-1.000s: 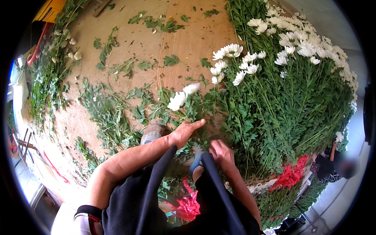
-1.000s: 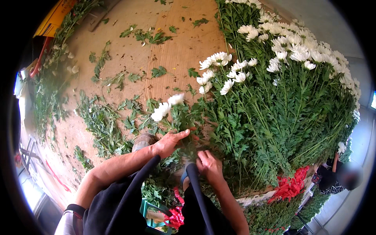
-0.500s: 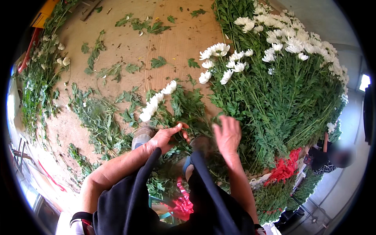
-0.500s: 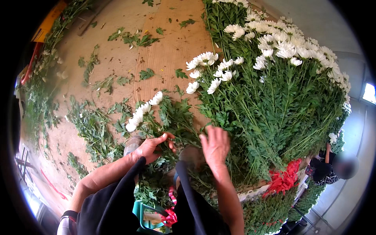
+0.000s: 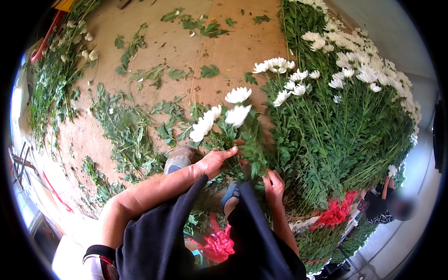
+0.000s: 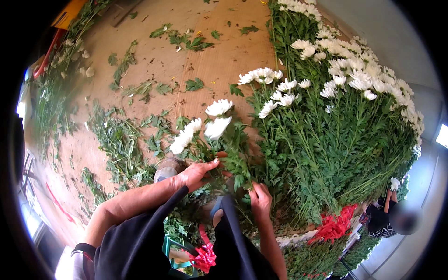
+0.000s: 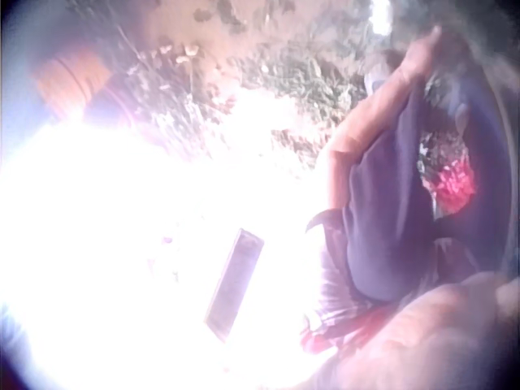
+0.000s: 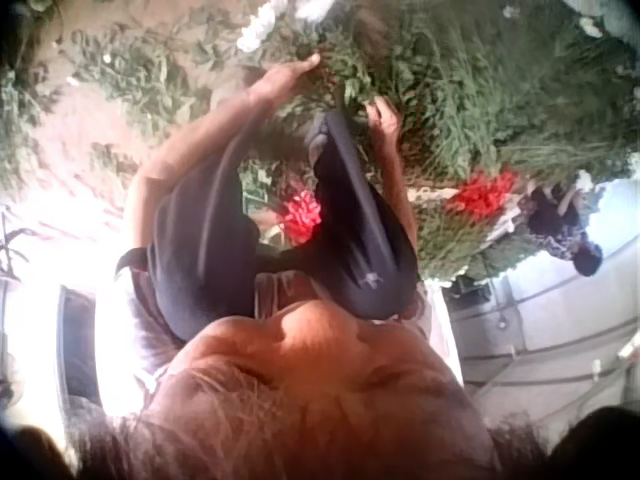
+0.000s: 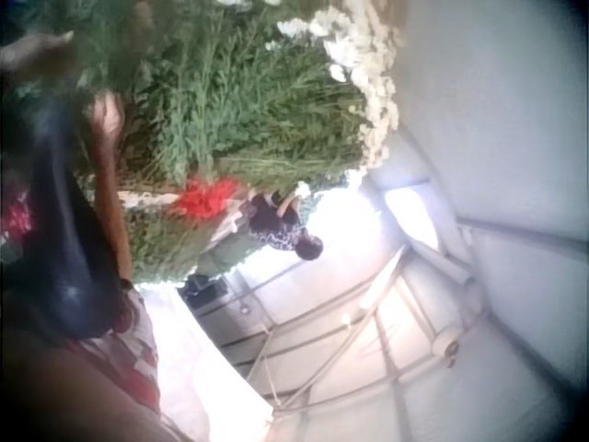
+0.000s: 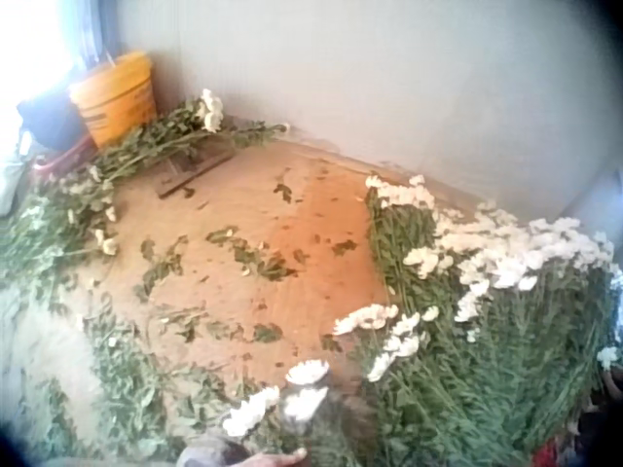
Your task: The person picks up white flowers from the floor and bundles them together using a red ribbon.
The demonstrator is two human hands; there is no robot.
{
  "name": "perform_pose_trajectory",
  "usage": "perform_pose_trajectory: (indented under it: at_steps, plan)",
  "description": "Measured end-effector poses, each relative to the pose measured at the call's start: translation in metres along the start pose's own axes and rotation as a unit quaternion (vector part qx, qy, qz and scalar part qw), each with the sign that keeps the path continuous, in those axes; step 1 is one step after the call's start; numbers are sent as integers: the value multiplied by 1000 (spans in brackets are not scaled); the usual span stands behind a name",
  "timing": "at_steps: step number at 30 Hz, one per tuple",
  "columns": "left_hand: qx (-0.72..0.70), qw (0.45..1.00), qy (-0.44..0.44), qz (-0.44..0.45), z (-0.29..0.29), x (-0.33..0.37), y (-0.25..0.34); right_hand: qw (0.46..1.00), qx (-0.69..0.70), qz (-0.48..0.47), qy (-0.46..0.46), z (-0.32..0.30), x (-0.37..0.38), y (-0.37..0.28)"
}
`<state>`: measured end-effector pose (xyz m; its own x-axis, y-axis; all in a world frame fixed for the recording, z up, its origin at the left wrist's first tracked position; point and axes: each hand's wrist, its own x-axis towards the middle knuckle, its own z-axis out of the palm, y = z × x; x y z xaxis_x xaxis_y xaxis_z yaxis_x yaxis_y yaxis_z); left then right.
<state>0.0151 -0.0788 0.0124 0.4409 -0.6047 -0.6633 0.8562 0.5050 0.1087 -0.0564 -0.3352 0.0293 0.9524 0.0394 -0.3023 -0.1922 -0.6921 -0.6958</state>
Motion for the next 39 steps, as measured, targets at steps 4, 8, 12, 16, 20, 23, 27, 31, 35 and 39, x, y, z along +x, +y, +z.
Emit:
perform_pose_trajectory:
  at_steps: [4, 8, 12, 16, 20, 23, 27, 31, 35, 39]
  plan:
    - [13, 1000, -3, -11, -13, 3, -9, 997, -16, 2, -74, 11, -21, 4]
    - [41, 998, -32, 22, -6, 6, -14, 990, 44, 62, -117, 15, -45, 35]
    - [123, 989, 13, 80, -7, 7, -22, 999, 20, -26, -33, -4, -18, -23]
    - [204, 962, 29, 180, 13, -2, -25, 989, 7, -142, 45, -10, 34, -90]
    - [334, 913, -6, 232, 15, 1, -33, 969, -125, -212, 14, -11, 60, -119]
    - [302, 919, -15, 253, 29, -7, -27, 983, -54, -171, 38, -10, 51, -109]
    - [524, 800, -58, 286, 21, -9, -31, 987, 53, -147, 33, -16, 36, -118]
    - [831, 361, -61, 418, 4, -6, -45, 978, 79, -192, 34, -21, 29, -120]
    - [653, 664, -133, 339, 6, -2, -45, 980, 142, -139, -22, -23, 23, -116]
    - [381, 903, -122, 159, 32, -22, -12, 980, 109, -166, 7, -25, 25, -110]
